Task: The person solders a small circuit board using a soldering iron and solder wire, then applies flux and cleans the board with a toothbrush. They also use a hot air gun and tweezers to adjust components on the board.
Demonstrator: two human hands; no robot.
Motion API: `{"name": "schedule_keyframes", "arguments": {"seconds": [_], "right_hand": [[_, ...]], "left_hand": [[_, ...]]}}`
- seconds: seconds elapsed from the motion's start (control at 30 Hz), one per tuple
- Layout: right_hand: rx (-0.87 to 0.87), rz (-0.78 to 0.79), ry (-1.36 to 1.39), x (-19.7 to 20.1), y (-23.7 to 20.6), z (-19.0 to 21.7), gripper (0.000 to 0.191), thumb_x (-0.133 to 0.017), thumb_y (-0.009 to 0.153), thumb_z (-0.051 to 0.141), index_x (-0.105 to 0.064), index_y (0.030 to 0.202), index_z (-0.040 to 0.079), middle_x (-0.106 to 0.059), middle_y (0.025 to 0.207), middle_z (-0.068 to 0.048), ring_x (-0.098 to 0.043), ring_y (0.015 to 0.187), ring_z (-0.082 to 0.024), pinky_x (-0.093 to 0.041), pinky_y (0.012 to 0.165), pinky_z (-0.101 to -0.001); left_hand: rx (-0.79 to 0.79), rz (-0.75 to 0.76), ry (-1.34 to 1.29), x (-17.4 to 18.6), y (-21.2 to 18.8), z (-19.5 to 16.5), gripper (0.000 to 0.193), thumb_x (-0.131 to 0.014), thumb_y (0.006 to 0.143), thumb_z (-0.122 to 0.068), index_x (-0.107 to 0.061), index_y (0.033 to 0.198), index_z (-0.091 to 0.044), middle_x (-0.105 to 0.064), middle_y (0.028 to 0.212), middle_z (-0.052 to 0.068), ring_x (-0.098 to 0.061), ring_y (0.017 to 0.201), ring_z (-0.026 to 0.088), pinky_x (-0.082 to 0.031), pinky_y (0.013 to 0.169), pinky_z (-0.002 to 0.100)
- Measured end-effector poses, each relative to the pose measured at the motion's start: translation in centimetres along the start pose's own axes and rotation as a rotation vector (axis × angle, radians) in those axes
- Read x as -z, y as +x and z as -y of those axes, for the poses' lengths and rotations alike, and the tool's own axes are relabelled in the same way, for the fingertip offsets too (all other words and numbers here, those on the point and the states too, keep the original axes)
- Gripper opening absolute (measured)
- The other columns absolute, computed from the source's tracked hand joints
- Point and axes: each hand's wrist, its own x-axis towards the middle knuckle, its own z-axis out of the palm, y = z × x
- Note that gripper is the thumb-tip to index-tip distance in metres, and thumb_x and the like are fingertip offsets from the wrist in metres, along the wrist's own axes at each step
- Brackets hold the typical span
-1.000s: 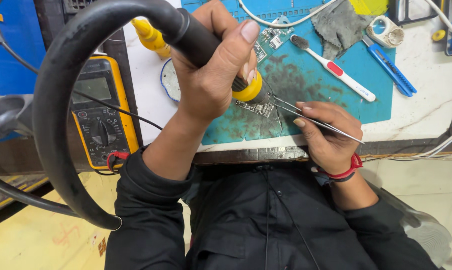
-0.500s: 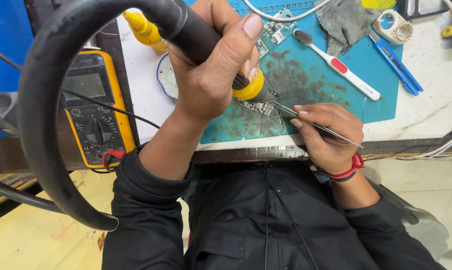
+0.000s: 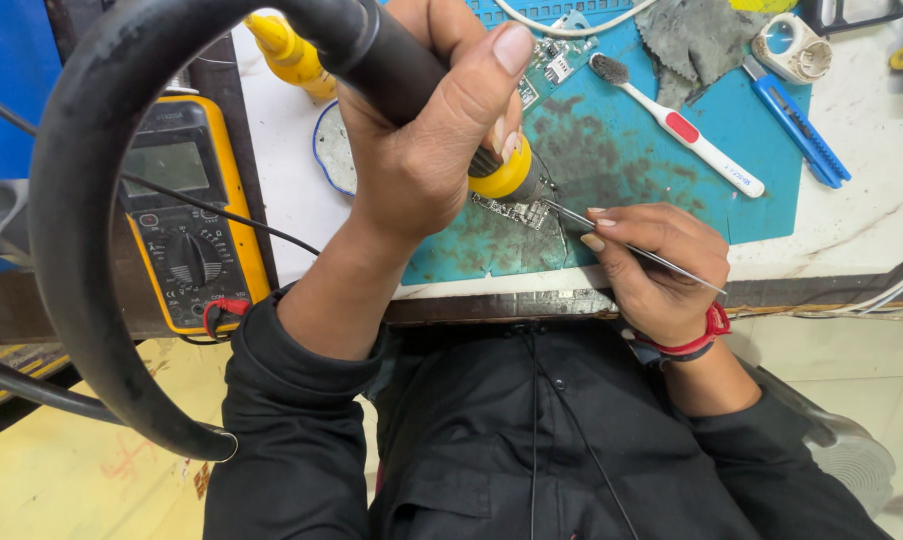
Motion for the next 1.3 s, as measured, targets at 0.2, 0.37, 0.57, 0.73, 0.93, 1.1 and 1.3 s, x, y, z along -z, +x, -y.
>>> {"name": "schedule_keyframes", "arguments": {"seconds": [0.2,0.37,0.57,0.73,0.93,1.1,1.3], "right_hand": [[-0.004,0.001,0.000,0.00,0.03,0.03,0.017,-0.078,0.092,-0.010,-0.071,0.105,-0.003,-0.075,0.106,-0.018,-0.076,0.093,-0.024,-0.059,0.084,-0.0286],[0.020,0.007,-0.019,-0.04,0.14,0.11,0.017,-0.079,0.091,-0.009,-0.071,0.105,-0.003,-0.075,0.105,-0.018,-0.076,0.094,-0.025,-0.059,0.084,-0.0290],[0.048,0.015,-0.047,0.02,0.31,0.19,0.017,-0.080,0.091,-0.009,-0.070,0.103,-0.002,-0.075,0.103,-0.017,-0.076,0.092,-0.025,-0.059,0.082,-0.0288],[0.057,0.014,-0.058,-0.01,0.32,0.24,0.017,-0.079,0.092,-0.008,-0.071,0.104,-0.001,-0.075,0.104,-0.017,-0.076,0.092,-0.025,-0.059,0.083,-0.0291],[0.054,0.008,-0.061,-0.07,0.29,0.21,0.017,-0.079,0.092,-0.009,-0.071,0.105,-0.002,-0.075,0.104,-0.017,-0.076,0.091,-0.025,-0.059,0.082,-0.0291],[0.050,0.008,-0.061,-0.05,0.30,0.19,0.017,-0.079,0.092,-0.009,-0.071,0.105,-0.002,-0.075,0.104,-0.017,-0.076,0.091,-0.025,-0.059,0.082,-0.0289],[0.042,-0.001,-0.061,-0.08,0.22,0.19,0.017,-0.079,0.092,-0.008,-0.070,0.105,-0.002,-0.075,0.104,-0.017,-0.076,0.092,-0.025,-0.059,0.083,-0.0288]], "left_hand": [[-0.020,0.003,0.012,0.00,0.10,0.06,0.025,-0.065,0.110,-0.003,-0.053,0.088,-0.003,-0.055,0.069,0.004,-0.056,0.058,0.012,-0.049,0.059,0.027],[-0.009,-0.007,-0.006,0.02,0.03,0.00,0.026,-0.066,0.110,-0.003,-0.053,0.087,-0.003,-0.054,0.069,0.004,-0.056,0.058,0.012,-0.049,0.059,0.027],[-0.015,-0.006,-0.006,-0.05,0.07,0.08,0.026,-0.066,0.110,-0.002,-0.054,0.087,-0.003,-0.054,0.069,0.004,-0.056,0.058,0.012,-0.049,0.059,0.027],[-0.029,0.006,0.011,0.04,0.07,0.12,0.025,-0.066,0.109,-0.003,-0.054,0.088,-0.003,-0.055,0.070,0.004,-0.058,0.058,0.013,-0.050,0.059,0.028],[-0.030,0.020,-0.003,0.16,0.13,0.21,0.025,-0.066,0.110,-0.003,-0.054,0.088,-0.003,-0.056,0.069,0.005,-0.058,0.058,0.013,-0.050,0.059,0.027],[-0.040,0.020,0.000,0.21,0.13,0.25,0.025,-0.066,0.110,-0.002,-0.055,0.088,-0.003,-0.056,0.069,0.005,-0.058,0.058,0.014,-0.050,0.059,0.028],[-0.043,0.016,0.005,0.14,0.23,0.31,0.024,-0.066,0.109,-0.003,-0.055,0.088,-0.003,-0.056,0.069,0.005,-0.058,0.057,0.013,-0.050,0.058,0.028]]}}
